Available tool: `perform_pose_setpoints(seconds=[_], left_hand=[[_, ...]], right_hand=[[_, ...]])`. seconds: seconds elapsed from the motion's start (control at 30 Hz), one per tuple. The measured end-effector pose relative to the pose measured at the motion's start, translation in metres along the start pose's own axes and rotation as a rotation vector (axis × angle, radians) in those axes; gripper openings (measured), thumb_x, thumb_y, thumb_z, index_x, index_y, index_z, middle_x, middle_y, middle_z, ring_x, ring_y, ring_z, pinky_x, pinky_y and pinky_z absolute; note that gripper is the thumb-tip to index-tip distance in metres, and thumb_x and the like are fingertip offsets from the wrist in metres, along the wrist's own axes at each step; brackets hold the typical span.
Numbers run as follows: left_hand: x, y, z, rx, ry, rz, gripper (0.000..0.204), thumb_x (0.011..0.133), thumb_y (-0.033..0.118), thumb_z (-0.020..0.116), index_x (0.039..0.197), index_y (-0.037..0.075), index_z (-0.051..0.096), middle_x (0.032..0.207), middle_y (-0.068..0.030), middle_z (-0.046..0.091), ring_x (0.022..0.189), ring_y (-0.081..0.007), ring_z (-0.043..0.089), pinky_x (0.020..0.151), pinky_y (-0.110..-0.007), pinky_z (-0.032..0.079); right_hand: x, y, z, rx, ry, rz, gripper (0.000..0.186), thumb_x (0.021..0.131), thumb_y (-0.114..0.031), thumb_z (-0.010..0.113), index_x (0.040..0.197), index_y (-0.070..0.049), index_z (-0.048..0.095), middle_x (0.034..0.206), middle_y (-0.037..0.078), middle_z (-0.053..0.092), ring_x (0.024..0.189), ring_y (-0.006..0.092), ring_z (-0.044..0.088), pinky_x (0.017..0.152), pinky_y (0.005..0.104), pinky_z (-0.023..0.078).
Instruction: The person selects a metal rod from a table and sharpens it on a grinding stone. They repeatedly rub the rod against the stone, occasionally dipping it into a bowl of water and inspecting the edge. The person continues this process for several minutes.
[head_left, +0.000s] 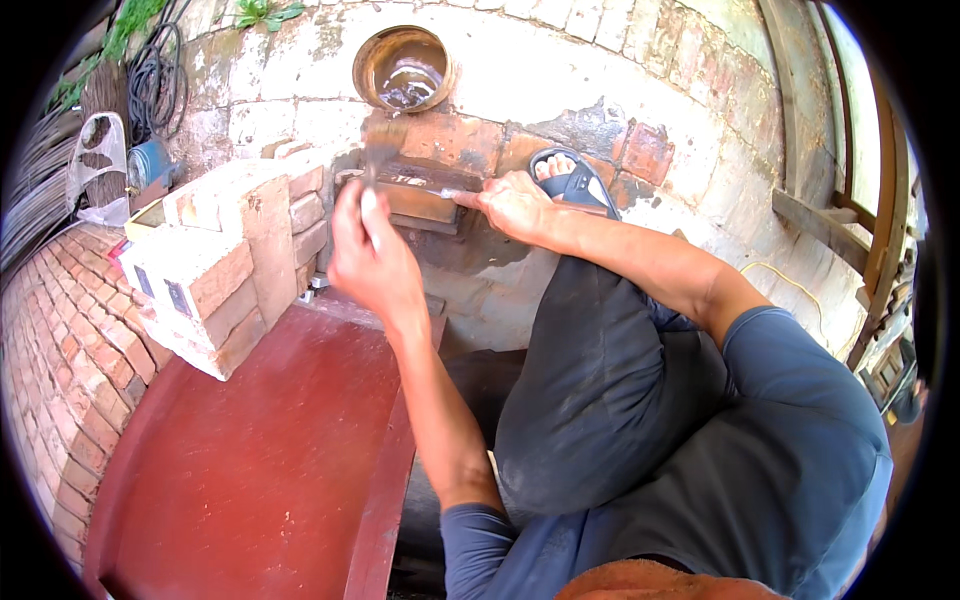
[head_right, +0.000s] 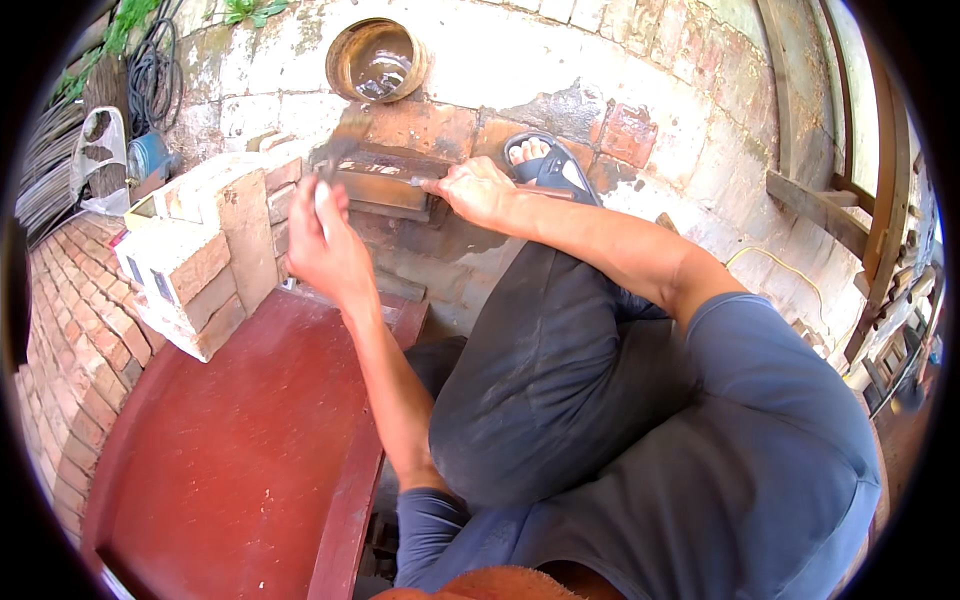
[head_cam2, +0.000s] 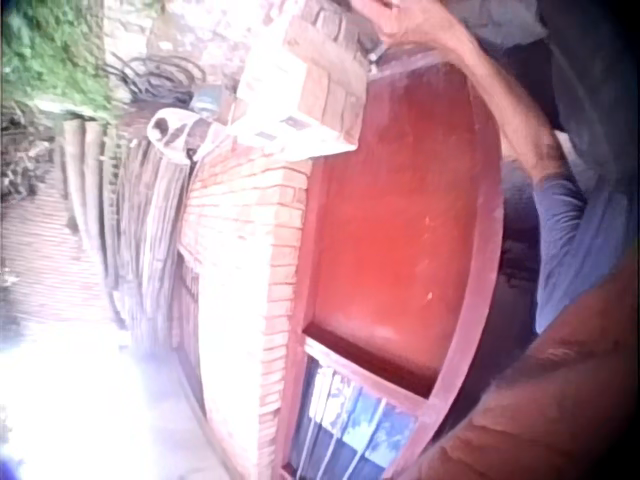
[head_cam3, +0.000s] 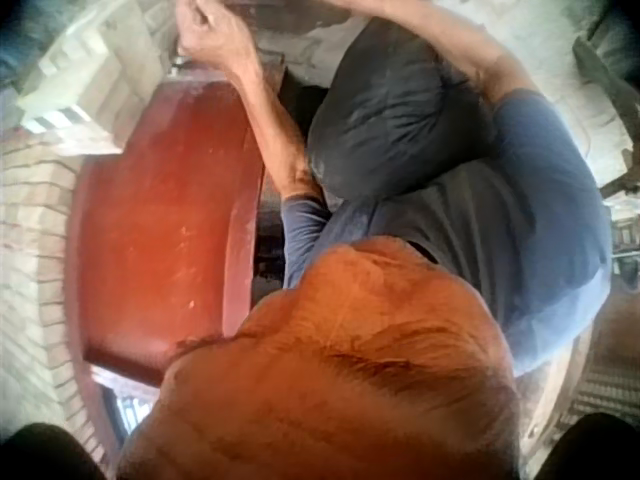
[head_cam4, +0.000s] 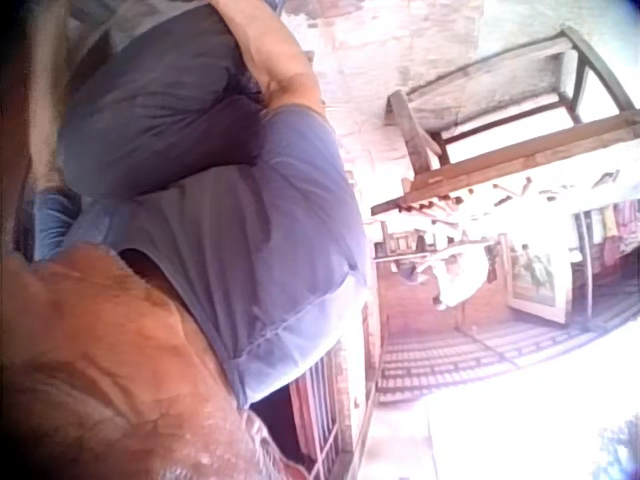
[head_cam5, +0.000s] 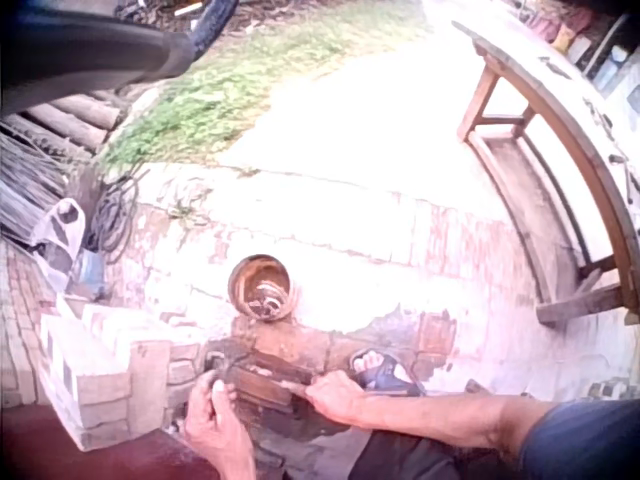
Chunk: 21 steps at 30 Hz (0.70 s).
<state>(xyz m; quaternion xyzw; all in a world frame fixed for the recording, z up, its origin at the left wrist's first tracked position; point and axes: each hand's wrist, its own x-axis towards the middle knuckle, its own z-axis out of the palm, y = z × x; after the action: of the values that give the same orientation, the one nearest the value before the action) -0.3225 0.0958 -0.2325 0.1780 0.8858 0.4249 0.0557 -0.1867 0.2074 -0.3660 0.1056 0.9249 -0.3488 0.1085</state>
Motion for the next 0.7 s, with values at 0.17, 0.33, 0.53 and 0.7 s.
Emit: perform_pose_setpoints(seconds=[0.17, 0.33, 0.53, 0.7], left_hand=[[-0.073, -0.03, -0.031, 0.317, -0.102, 0.089, 0.023, 0.1, 0.002, 0.069, 0.122, -0.002, 0.076, 0.107, -0.0203, 0.08, 0.091, -0.0338, 0.08, 0.077, -0.042, 0.062], [-0.1, -0.03, -0.036, 0.326, -0.054, 0.218, 0.023, 0.099, -0.001, 0.07, 0.121, -0.001, 0.077, 0.108, -0.02, 0.08, 0.091, -0.0371, 0.078, 0.077, -0.044, 0.06], [-0.113, -0.045, -0.041, 0.451, -0.178, 0.321, 0.025, 0.096, -0.001, 0.071, 0.119, 0.004, 0.079, 0.098, -0.0165, 0.079, 0.081, -0.0351, 0.074, 0.071, -0.043, 0.058], [-0.122, -0.045, -0.041, 0.468, -0.143, 0.333, 0.026, 0.094, -0.003, 0.071, 0.118, 0.004, 0.079, 0.097, -0.0163, 0.079, 0.081, -0.0352, 0.073, 0.071, -0.044, 0.058]], right_hand=[[-0.003, -0.001, -0.002, 0.014, 0.015, -0.022, 0.049, 0.094, -0.012, 0.059, 0.142, -0.015, 0.071, 0.087, 0.017, 0.076, 0.084, 0.0379, 0.076, 0.072, 0.0493, 0.061], [-0.004, -0.002, -0.007, 0.036, 0.004, 0.012, 0.048, 0.095, -0.013, 0.06, 0.141, -0.016, 0.071, 0.089, 0.018, 0.076, 0.085, 0.0383, 0.076, 0.073, 0.0502, 0.061], [-0.008, 0.002, 0.002, 0.026, -0.002, 0.005, 0.048, 0.093, -0.011, 0.061, 0.14, -0.016, 0.073, 0.087, 0.018, 0.076, 0.084, 0.039, 0.076, 0.072, 0.051, 0.061], [0.0, 0.002, 0.0, 0.024, 0.047, -0.027, 0.047, 0.094, -0.011, 0.06, 0.139, -0.017, 0.074, 0.086, 0.018, 0.076, 0.079, 0.0376, 0.076, 0.069, 0.0492, 0.061]])
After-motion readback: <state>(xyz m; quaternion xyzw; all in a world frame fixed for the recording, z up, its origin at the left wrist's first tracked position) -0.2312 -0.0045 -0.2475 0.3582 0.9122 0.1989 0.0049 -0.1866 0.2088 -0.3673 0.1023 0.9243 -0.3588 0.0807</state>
